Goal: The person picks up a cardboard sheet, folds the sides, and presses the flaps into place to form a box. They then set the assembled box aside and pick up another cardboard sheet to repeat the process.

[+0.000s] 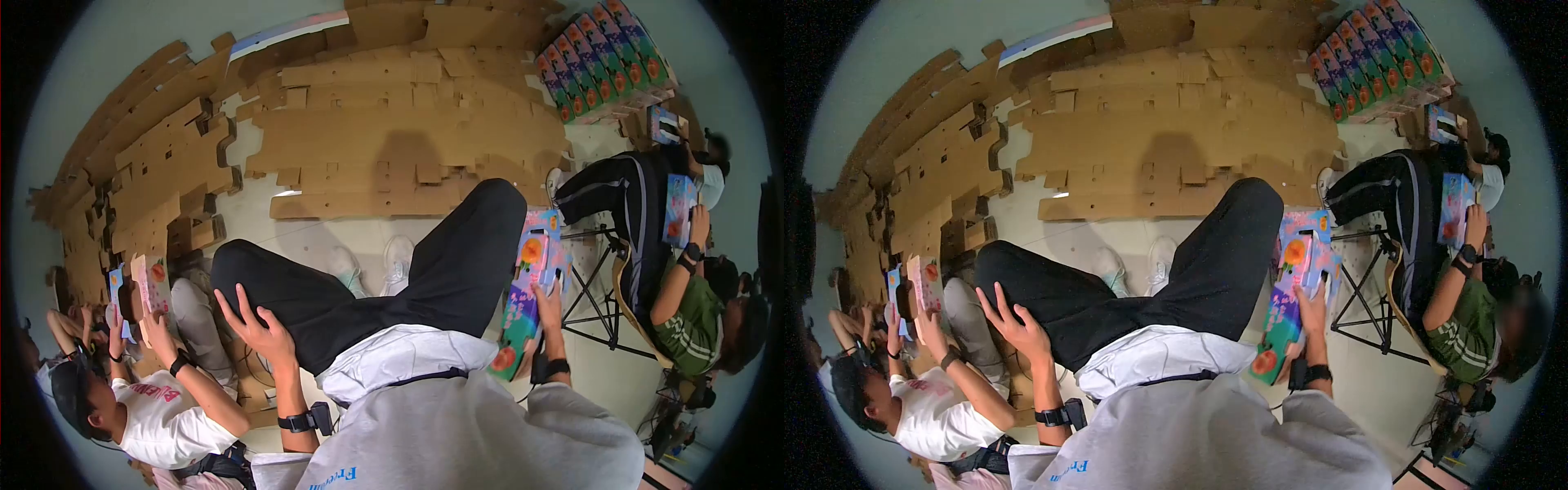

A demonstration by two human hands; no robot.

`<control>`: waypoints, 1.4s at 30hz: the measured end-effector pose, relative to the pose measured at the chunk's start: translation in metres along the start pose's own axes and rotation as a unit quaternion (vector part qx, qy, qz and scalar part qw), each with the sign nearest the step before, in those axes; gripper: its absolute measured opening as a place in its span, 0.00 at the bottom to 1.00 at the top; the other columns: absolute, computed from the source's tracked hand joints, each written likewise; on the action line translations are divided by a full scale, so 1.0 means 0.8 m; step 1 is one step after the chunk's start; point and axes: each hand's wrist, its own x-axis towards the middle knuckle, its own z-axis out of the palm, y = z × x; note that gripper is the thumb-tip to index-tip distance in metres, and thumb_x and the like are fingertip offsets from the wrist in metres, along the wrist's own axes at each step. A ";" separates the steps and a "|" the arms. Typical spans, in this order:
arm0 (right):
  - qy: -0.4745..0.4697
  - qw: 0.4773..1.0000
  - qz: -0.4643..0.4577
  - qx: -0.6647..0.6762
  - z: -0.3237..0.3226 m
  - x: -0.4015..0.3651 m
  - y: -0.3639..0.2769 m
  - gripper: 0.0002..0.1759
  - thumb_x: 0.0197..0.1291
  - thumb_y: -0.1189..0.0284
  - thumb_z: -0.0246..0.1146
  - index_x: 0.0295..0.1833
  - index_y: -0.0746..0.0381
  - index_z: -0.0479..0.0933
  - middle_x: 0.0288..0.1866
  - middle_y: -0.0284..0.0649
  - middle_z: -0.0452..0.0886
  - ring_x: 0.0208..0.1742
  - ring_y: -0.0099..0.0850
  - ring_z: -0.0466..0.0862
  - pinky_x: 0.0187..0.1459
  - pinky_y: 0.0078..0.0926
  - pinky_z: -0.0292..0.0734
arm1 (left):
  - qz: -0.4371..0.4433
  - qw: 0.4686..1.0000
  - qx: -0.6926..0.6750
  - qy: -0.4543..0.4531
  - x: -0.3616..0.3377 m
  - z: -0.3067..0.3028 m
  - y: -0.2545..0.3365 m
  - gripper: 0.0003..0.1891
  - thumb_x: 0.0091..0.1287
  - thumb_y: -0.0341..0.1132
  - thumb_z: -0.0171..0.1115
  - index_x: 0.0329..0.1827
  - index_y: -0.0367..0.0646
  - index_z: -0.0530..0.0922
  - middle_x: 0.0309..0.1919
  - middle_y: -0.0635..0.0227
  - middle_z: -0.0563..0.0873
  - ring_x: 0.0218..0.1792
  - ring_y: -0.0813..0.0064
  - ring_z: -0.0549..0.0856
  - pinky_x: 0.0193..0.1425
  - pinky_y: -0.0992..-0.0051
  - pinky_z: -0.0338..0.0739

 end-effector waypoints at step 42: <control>-0.203 0.824 0.341 0.405 0.462 0.212 -0.066 0.29 0.68 0.56 0.72 0.70 0.55 0.75 0.69 0.42 0.78 0.64 0.37 0.81 0.62 0.37 0.80 | -0.042 0.994 0.099 0.022 -0.030 -0.035 -0.065 0.32 0.87 0.52 0.44 0.82 0.37 0.70 0.88 0.46 0.57 0.86 0.44 0.57 0.89 0.46 0.50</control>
